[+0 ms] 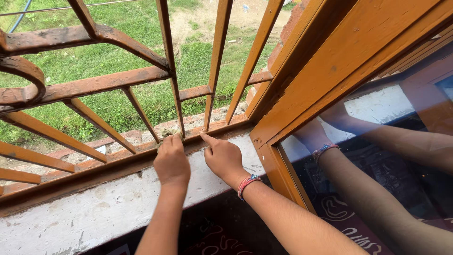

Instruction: The person wipes the lower section of a metal window grille and the adjacent white window sill using a small cloth. The person systematically cleans the vertical bars and horizontal rails of the grille, then wipes the sill surface.

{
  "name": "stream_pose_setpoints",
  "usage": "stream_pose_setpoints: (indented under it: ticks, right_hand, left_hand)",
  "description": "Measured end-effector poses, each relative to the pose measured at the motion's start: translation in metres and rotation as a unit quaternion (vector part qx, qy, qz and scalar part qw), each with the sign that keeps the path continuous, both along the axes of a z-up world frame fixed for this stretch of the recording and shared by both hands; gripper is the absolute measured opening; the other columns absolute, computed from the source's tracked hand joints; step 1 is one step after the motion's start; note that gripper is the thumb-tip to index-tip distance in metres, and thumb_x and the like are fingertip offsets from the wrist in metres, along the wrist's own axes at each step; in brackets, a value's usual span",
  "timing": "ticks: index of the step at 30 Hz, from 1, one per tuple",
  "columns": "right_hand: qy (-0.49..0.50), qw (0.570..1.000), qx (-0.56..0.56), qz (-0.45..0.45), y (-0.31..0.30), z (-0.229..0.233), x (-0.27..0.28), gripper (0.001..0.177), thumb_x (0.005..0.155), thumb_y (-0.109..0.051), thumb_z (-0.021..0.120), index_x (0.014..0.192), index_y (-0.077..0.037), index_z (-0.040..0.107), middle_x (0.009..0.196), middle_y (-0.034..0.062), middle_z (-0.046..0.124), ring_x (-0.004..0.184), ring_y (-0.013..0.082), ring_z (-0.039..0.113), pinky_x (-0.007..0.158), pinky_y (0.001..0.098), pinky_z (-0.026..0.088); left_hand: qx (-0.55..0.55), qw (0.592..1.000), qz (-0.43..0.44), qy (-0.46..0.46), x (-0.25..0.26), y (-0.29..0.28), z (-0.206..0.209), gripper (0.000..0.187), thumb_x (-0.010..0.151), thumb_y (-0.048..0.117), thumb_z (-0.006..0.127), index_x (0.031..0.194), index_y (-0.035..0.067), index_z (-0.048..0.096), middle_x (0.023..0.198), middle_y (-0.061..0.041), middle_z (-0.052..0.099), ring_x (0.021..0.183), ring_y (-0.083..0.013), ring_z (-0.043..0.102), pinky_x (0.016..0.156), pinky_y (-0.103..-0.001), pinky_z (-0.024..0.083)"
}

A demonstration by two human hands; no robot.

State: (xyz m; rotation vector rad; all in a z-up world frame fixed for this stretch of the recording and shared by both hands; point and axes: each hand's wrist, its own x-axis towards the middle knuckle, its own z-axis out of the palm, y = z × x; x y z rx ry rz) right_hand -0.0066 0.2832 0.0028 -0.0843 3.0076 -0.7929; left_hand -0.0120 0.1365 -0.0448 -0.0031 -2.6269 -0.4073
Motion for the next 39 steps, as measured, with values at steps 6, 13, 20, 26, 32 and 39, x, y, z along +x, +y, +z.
stream_pose_setpoints:
  ticks: [6,13,20,26,32,39]
  right_hand:
    - [-0.004,0.999,0.037,0.016,0.004,-0.005,0.001,0.058,0.086,-0.016,0.055,0.143,-0.026,0.061,0.073,0.0153,0.07,0.068,0.0349,0.068,0.065,0.0494,0.055]
    - [0.018,0.998,0.053,0.023,-0.005,-0.01,0.001,0.057,0.087,-0.017,0.056,0.144,-0.02,0.059,0.071,0.015,0.069,0.067,0.0352,0.068,0.064,0.0501,0.054]
    - [0.01,0.998,0.059,0.025,-0.002,-0.005,-0.002,0.058,0.085,-0.017,0.057,0.143,-0.023,0.06,0.069,0.0157,0.069,0.064,0.0362,0.067,0.061,0.0509,0.054]
    - [-0.009,0.999,0.05,0.008,-0.008,0.0,-0.007,0.053,0.087,-0.016,0.056,0.139,-0.02,0.063,0.072,0.0151,0.07,0.067,0.0337,0.069,0.065,0.0482,0.055]
    - [-0.011,0.999,0.052,0.004,-0.007,-0.001,-0.007,0.049,0.088,-0.016,0.055,0.136,-0.019,0.066,0.076,0.0138,0.072,0.07,0.0322,0.07,0.067,0.0463,0.056]
    - [0.011,0.999,0.045,0.005,-0.006,-0.001,-0.007,0.047,0.086,-0.017,0.058,0.132,-0.018,0.068,0.079,0.0145,0.073,0.071,0.0339,0.07,0.067,0.0472,0.056]
  left_hand:
    - [0.016,0.998,0.04,0.039,0.005,-0.001,-0.007,0.025,0.095,0.005,0.063,0.119,0.004,0.07,0.12,-0.014,0.072,0.103,-0.0286,0.073,0.081,-0.036,0.061]
    - [0.007,0.999,-0.046,0.005,0.004,-0.015,-0.005,0.034,0.086,0.0,0.063,0.119,0.002,0.07,0.119,-0.015,0.073,0.1,-0.0316,0.073,0.08,-0.039,0.06]
    - [0.095,0.994,0.059,-0.011,-0.02,0.015,-0.005,0.017,0.087,0.001,0.062,0.102,0.004,0.07,0.103,-0.014,0.074,0.094,-0.032,0.072,0.08,-0.04,0.058]
    - [0.002,0.992,-0.059,-0.111,-0.013,-0.021,0.011,0.018,0.081,-0.001,0.063,0.092,0.01,0.071,0.093,-0.008,0.074,0.088,-0.0289,0.072,0.073,-0.04,0.059]
    - [-0.065,0.992,-0.058,-0.089,-0.033,-0.014,0.003,0.009,0.081,0.003,0.064,0.082,0.012,0.066,0.085,-0.005,0.071,0.083,-0.026,0.073,0.068,-0.037,0.059]
    - [0.03,0.999,0.037,-0.024,-0.031,0.004,0.014,0.006,0.085,0.006,0.065,0.083,0.011,0.067,0.082,-0.004,0.072,0.08,-0.0237,0.074,0.064,-0.036,0.059]
